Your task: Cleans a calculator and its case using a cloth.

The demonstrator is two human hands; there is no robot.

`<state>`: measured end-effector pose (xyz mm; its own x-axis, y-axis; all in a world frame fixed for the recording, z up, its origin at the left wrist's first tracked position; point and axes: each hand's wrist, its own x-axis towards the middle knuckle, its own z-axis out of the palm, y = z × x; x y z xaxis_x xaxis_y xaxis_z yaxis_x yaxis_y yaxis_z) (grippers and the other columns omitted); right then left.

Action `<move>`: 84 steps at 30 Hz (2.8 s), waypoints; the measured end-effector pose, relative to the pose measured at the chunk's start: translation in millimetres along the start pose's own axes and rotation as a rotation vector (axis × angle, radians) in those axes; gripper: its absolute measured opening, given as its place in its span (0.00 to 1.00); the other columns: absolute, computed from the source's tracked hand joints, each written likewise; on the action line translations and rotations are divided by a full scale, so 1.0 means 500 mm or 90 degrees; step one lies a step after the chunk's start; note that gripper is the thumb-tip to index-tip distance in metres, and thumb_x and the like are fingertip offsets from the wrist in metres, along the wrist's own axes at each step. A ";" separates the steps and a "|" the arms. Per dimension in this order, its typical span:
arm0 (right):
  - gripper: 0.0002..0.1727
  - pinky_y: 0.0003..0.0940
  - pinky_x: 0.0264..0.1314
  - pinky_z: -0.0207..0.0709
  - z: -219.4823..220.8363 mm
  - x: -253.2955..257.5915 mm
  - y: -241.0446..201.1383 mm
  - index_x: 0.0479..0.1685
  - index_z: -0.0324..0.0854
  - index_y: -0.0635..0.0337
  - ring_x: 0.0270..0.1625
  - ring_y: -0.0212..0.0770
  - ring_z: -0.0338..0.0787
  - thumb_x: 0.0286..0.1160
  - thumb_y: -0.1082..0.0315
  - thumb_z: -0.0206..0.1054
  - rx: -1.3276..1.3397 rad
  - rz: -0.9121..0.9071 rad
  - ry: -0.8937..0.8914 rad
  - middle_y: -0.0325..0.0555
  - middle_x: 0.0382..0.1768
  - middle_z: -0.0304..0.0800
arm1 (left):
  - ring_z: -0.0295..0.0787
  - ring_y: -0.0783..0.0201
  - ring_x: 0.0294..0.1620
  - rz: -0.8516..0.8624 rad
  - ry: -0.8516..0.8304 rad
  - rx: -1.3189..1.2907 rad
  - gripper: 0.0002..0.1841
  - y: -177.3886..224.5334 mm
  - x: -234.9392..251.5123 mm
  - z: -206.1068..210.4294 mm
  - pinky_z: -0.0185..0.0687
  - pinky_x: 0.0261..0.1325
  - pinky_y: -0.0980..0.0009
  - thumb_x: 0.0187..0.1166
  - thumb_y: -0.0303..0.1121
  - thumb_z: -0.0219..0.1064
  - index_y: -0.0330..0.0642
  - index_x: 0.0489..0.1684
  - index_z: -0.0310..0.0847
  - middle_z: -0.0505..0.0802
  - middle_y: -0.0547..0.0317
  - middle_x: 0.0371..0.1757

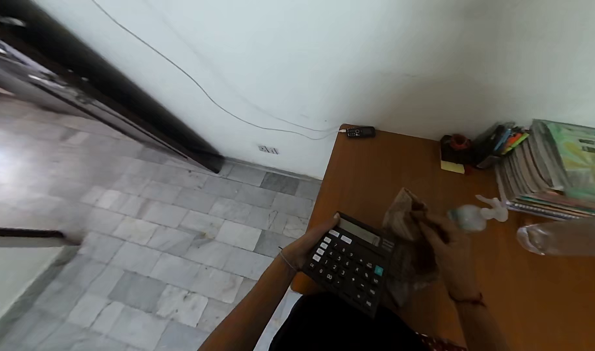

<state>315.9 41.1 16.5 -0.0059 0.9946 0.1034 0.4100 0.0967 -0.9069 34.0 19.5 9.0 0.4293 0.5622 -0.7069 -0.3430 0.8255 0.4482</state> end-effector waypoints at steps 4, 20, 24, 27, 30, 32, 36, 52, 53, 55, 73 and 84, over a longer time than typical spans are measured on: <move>0.13 0.29 0.49 0.85 0.026 -0.055 -0.015 0.41 0.97 0.55 0.46 0.37 0.90 0.67 0.73 0.66 -0.131 -0.232 -0.095 0.48 0.44 0.90 | 0.94 0.73 0.33 -0.028 -0.039 0.030 0.28 0.002 -0.001 0.015 0.90 0.37 0.77 0.96 0.50 0.33 0.49 0.42 0.82 0.95 0.63 0.32; 0.13 0.40 0.57 0.84 0.033 -0.092 -0.040 0.53 0.92 0.57 0.56 0.49 0.89 0.74 0.66 0.71 -0.125 -0.042 -0.349 0.60 0.60 0.85 | 0.94 0.74 0.39 -0.032 -0.286 0.045 0.32 -0.025 0.037 -0.013 0.90 0.41 0.75 0.92 0.57 0.27 0.54 0.50 0.81 0.95 0.66 0.39; 0.17 0.44 0.58 0.83 0.059 -0.078 -0.042 0.62 0.88 0.59 0.56 0.50 0.89 0.76 0.66 0.70 -0.124 0.008 -0.352 0.59 0.59 0.86 | 0.95 0.73 0.43 -0.069 -0.292 0.034 0.33 -0.034 0.049 -0.029 0.92 0.44 0.74 0.91 0.59 0.29 0.52 0.53 0.83 0.96 0.64 0.43; 0.21 0.43 0.60 0.81 0.083 -0.062 -0.047 0.68 0.83 0.62 0.54 0.49 0.88 0.78 0.64 0.69 -0.140 0.040 -0.340 0.57 0.58 0.87 | 0.93 0.75 0.45 -0.039 -0.256 0.083 0.29 -0.034 0.050 -0.034 0.90 0.48 0.76 0.93 0.56 0.33 0.53 0.53 0.82 0.95 0.66 0.44; 0.20 0.44 0.60 0.82 0.117 -0.046 -0.059 0.65 0.84 0.65 0.54 0.50 0.89 0.78 0.66 0.71 -0.140 0.054 -0.311 0.59 0.57 0.88 | 0.90 0.82 0.48 0.009 -0.226 0.170 0.22 -0.033 0.034 -0.006 0.86 0.54 0.80 0.94 0.48 0.36 0.56 0.54 0.79 0.93 0.74 0.45; 0.17 0.44 0.62 0.82 0.135 -0.031 -0.068 0.62 0.85 0.66 0.55 0.50 0.89 0.78 0.68 0.71 -0.128 0.074 -0.305 0.58 0.58 0.88 | 0.90 0.82 0.49 0.031 -0.240 0.166 0.21 -0.041 0.041 -0.004 0.86 0.55 0.82 0.94 0.48 0.37 0.57 0.54 0.80 0.93 0.75 0.46; 0.09 0.39 0.60 0.82 0.133 -0.030 -0.073 0.50 0.90 0.63 0.55 0.44 0.89 0.78 0.69 0.71 -0.106 0.060 -0.336 0.54 0.55 0.88 | 0.90 0.81 0.49 0.002 -0.209 0.161 0.22 -0.045 0.034 0.000 0.86 0.55 0.80 0.95 0.46 0.34 0.56 0.53 0.79 0.93 0.73 0.45; 0.06 0.25 0.53 0.82 -0.083 -0.211 -0.055 0.39 0.93 0.67 0.46 0.41 0.89 0.69 0.75 0.72 -0.037 -0.111 -0.384 0.58 0.41 0.90 | 0.91 0.82 0.42 -0.072 -0.222 0.154 0.21 -0.033 -0.025 0.023 0.88 0.48 0.82 0.93 0.45 0.36 0.57 0.48 0.79 0.94 0.75 0.39; 0.06 0.23 0.54 0.81 -0.085 -0.214 -0.055 0.38 0.93 0.67 0.47 0.40 0.89 0.70 0.74 0.73 -0.034 -0.106 -0.378 0.58 0.41 0.90 | 0.91 0.83 0.43 -0.064 -0.225 0.160 0.20 -0.033 -0.022 0.023 0.88 0.49 0.82 0.93 0.45 0.36 0.57 0.48 0.79 0.94 0.76 0.39; 0.05 0.18 0.54 0.80 -0.075 -0.212 -0.050 0.38 0.92 0.65 0.47 0.36 0.88 0.71 0.72 0.73 -0.040 -0.129 -0.353 0.54 0.42 0.90 | 0.91 0.83 0.43 -0.050 -0.220 0.169 0.20 -0.032 -0.017 0.026 0.87 0.49 0.83 0.93 0.46 0.37 0.57 0.47 0.79 0.94 0.76 0.39; 0.09 0.42 0.45 0.87 0.101 -0.086 -0.101 0.46 0.93 0.62 0.41 0.47 0.92 0.75 0.69 0.70 -0.193 -0.105 -0.189 0.53 0.42 0.91 | 0.88 0.86 0.50 0.008 -0.307 0.201 0.19 -0.026 -0.002 0.049 0.83 0.58 0.83 0.67 0.57 0.73 0.61 0.49 0.81 0.93 0.83 0.45; 0.19 0.49 0.62 0.77 0.032 -0.049 -0.143 0.53 0.89 0.67 0.53 0.52 0.88 0.85 0.58 0.64 -0.236 0.213 -0.426 0.59 0.49 0.90 | 0.90 0.85 0.45 -0.023 -0.322 0.204 0.13 -0.031 -0.011 0.053 0.86 0.53 0.83 0.72 0.56 0.66 0.63 0.44 0.83 0.94 0.81 0.42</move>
<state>272.0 10.2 72.1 -0.3233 0.7922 -0.5175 0.7589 -0.1096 -0.6419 59.2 4.9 20.4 0.8069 0.4233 -0.4119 -0.0860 0.7741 0.6272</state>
